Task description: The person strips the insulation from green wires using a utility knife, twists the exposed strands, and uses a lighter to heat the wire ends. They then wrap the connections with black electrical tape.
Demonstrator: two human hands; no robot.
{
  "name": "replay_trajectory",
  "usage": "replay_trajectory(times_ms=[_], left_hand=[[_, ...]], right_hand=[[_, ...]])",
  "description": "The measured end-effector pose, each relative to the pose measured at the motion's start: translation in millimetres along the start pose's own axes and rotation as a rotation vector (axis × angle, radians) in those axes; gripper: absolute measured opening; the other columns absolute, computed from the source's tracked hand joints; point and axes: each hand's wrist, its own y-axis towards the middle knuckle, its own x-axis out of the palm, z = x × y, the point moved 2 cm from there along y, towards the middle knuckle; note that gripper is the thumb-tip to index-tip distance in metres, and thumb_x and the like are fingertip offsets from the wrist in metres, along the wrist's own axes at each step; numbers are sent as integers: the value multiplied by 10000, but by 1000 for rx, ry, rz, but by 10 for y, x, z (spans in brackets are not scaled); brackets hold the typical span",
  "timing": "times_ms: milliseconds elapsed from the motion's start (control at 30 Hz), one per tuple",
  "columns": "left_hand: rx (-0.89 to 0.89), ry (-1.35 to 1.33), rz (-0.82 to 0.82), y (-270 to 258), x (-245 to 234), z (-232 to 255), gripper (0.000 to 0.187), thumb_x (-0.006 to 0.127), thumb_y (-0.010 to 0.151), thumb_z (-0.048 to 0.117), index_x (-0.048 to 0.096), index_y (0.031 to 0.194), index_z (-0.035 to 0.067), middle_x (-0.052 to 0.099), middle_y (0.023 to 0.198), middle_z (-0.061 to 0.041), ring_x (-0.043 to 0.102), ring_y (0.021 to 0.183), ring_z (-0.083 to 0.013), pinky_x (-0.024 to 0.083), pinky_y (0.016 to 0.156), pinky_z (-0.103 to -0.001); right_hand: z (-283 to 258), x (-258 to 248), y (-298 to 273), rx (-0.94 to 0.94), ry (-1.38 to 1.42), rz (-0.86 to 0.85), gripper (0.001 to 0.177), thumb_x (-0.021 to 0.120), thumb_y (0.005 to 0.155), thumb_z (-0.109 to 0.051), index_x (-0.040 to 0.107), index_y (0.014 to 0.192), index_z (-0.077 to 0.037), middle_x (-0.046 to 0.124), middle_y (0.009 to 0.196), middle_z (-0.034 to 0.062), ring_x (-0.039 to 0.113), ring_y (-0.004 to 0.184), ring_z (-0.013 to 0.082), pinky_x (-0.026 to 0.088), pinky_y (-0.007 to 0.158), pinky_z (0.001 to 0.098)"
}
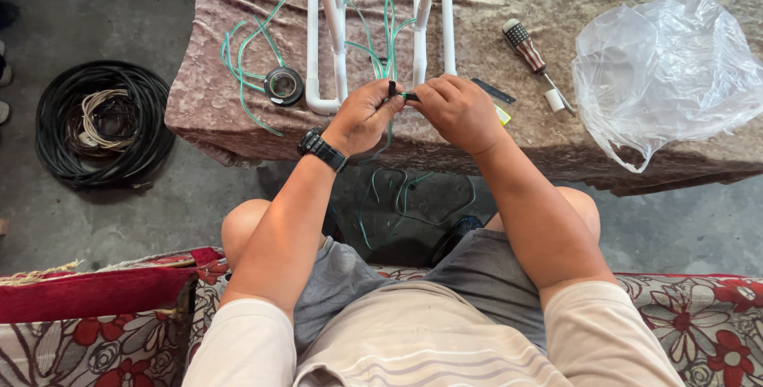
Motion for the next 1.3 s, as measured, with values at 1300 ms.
replay_trajectory(times_ms=[1300], left_hand=[[-109, 48, 116, -51, 19, -68, 200, 579, 1059, 239, 635, 1039, 48, 657, 923, -114, 645, 822, -259, 500, 756, -358]], right_hand=[[-17, 110, -25, 421, 562, 169, 128, 754, 967, -108, 705, 1032, -9, 679, 897, 115, 653, 730, 201, 518, 656, 327]])
